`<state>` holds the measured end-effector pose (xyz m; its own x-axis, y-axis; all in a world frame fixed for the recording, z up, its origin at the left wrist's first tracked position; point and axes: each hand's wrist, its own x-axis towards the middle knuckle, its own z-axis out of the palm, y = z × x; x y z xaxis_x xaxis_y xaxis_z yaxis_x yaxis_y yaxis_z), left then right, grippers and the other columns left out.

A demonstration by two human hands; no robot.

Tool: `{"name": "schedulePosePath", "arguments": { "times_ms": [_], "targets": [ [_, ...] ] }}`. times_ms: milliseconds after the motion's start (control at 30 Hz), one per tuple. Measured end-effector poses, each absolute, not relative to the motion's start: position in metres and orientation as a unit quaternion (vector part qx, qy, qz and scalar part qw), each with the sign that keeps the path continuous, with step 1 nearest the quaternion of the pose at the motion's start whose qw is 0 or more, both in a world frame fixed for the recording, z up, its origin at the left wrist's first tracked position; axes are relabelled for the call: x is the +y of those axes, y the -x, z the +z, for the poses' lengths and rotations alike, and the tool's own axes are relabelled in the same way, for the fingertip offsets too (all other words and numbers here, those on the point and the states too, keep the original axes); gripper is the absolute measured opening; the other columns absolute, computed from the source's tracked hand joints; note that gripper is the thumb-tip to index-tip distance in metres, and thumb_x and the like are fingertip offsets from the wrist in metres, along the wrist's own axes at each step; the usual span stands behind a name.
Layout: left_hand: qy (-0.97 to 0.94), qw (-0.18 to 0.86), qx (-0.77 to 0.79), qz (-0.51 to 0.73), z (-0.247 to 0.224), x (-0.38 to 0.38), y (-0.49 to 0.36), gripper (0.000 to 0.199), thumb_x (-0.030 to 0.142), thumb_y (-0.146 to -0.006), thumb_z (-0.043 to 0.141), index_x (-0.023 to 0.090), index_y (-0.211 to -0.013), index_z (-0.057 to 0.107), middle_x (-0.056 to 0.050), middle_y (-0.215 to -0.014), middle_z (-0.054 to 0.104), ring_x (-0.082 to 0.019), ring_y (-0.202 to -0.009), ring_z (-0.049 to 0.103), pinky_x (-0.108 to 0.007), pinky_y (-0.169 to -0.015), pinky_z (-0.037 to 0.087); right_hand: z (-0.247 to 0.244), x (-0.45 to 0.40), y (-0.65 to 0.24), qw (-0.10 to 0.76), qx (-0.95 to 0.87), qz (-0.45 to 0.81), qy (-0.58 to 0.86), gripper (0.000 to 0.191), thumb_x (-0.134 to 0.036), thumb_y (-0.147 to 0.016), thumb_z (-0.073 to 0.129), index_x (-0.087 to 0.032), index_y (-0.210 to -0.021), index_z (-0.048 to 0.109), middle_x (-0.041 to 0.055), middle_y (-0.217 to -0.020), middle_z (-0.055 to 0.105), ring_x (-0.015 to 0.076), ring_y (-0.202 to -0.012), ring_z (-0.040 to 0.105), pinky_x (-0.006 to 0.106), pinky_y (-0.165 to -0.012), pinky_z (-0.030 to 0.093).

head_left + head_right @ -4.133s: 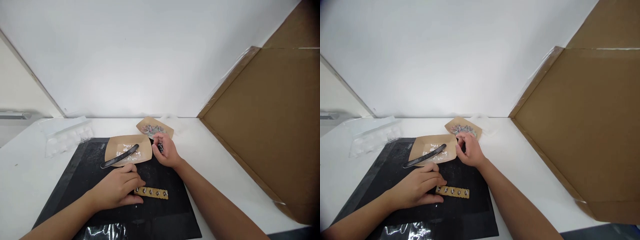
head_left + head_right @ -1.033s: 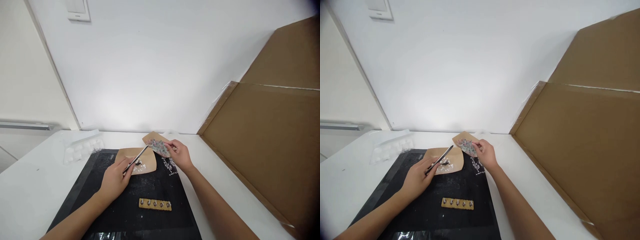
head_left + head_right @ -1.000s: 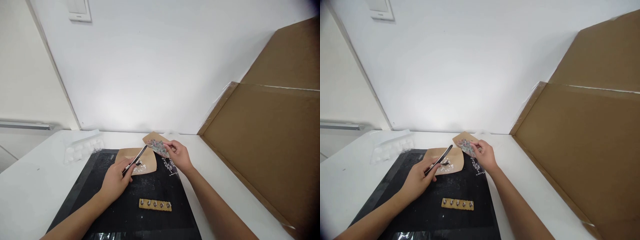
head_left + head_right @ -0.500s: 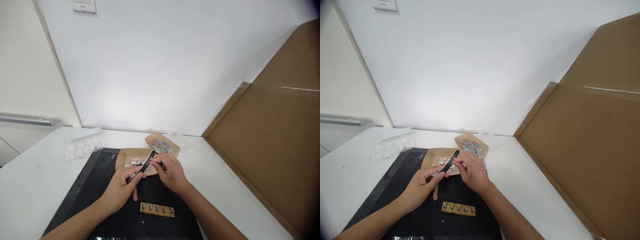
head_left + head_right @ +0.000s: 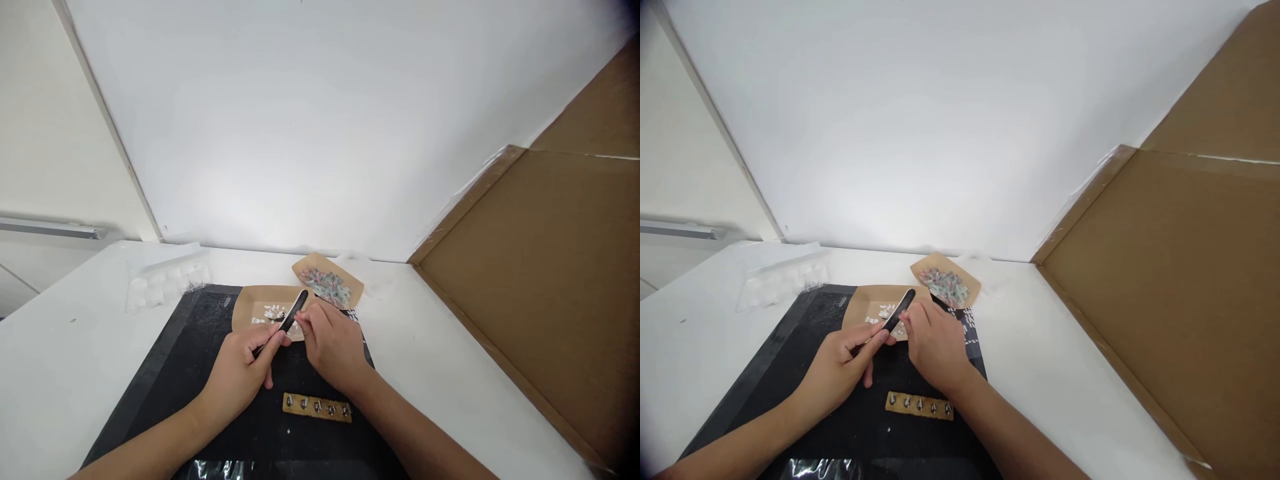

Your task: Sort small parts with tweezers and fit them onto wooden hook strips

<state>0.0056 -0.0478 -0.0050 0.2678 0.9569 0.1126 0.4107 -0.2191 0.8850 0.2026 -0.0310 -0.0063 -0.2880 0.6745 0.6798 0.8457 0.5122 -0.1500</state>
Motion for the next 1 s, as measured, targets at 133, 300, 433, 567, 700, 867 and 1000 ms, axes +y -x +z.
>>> {"name": "schedulePosePath", "arguments": {
  "times_ms": [133, 300, 433, 567, 700, 867, 1000],
  "targets": [
    [-0.712, 0.367, 0.481, 0.357, 0.0002, -0.0464, -0.0041, 0.037, 0.045, -0.102, 0.051, 0.021, -0.101, 0.079, 0.004, -0.057, 0.069, -0.012, -0.047, 0.066, -0.025, -0.074, 0.051, -0.0068, -0.0282, -0.2039, 0.349, -0.795, -0.150, 0.473, 0.026, -0.025, -0.104, 0.048, -0.021, -0.079, 0.051, 0.0025, -0.076, 0.061, 0.0165, -0.070, 0.055, 0.030, -0.064, 0.035],
    [-0.746, 0.320, 0.453, 0.369, 0.0035, -0.0441, -0.0027, 0.034, 0.040, -0.103, 0.051, 0.021, -0.096, 0.079, 0.002, -0.060, 0.069, -0.013, -0.053, 0.067, -0.025, -0.071, 0.051, -0.0038, -0.0277, -0.2047, 0.358, -0.792, -0.155, 0.470, 0.024, -0.023, -0.103, 0.051, -0.022, -0.079, 0.053, 0.0028, -0.075, 0.062, 0.0171, -0.069, 0.055, 0.031, -0.063, 0.034],
    [-0.757, 0.301, 0.439, 0.378, 0.0029, -0.0426, -0.0018, 0.034, 0.037, -0.103, 0.051, 0.020, -0.092, 0.078, 0.002, -0.059, 0.068, -0.013, -0.051, 0.065, -0.024, -0.067, 0.051, -0.0016, -0.0280, -0.2044, 0.373, -0.797, -0.133, 0.456, 0.025, -0.023, -0.103, 0.051, -0.022, -0.078, 0.051, 0.0029, -0.075, 0.062, 0.0170, -0.069, 0.056, 0.031, -0.062, 0.034],
    [-0.755, 0.306, 0.438, 0.380, 0.0019, -0.0411, -0.0017, 0.034, 0.037, -0.103, 0.051, 0.019, -0.091, 0.077, 0.002, -0.057, 0.066, -0.013, -0.050, 0.065, -0.024, -0.066, 0.052, -0.0030, -0.0303, -0.2003, 0.358, -0.804, -0.158, 0.448, 0.025, -0.022, -0.102, 0.053, -0.022, -0.077, 0.051, 0.0023, -0.073, 0.061, 0.0172, -0.068, 0.054, 0.032, -0.064, 0.033],
    [-0.742, 0.313, 0.453, 0.383, 0.0020, -0.0401, -0.0019, 0.034, 0.038, -0.101, 0.052, 0.019, -0.090, 0.077, 0.003, -0.050, 0.062, -0.014, -0.047, 0.064, -0.023, -0.063, 0.052, -0.0030, -0.0298, -0.1997, 0.381, -0.775, -0.152, 0.480, 0.023, -0.023, -0.102, 0.053, -0.022, -0.079, 0.054, 0.0024, -0.074, 0.063, 0.0169, -0.068, 0.055, 0.031, -0.065, 0.033],
    [-0.750, 0.317, 0.439, 0.380, -0.0004, -0.0399, -0.0013, 0.033, 0.038, -0.102, 0.052, 0.019, -0.094, 0.078, 0.001, -0.065, 0.070, -0.009, -0.042, 0.060, -0.022, -0.057, 0.050, 0.0003, -0.0297, -0.2032, 0.383, -0.793, -0.074, 0.467, 0.026, -0.026, -0.103, 0.052, -0.022, -0.077, 0.055, 0.0022, -0.076, 0.065, 0.0165, -0.070, 0.058, 0.031, -0.066, 0.037],
    [-0.765, 0.285, 0.427, 0.388, 0.0012, -0.0403, 0.0002, 0.030, 0.034, -0.102, 0.053, 0.020, -0.094, 0.078, 0.000, -0.073, 0.073, -0.010, -0.047, 0.062, -0.022, -0.059, 0.050, 0.0030, -0.0281, -0.2066, 0.433, -0.729, 0.031, 0.530, 0.021, -0.031, -0.100, 0.058, -0.023, -0.081, 0.059, 0.0005, -0.078, 0.068, 0.0166, -0.072, 0.062, 0.029, -0.064, 0.042]
  ]
}}
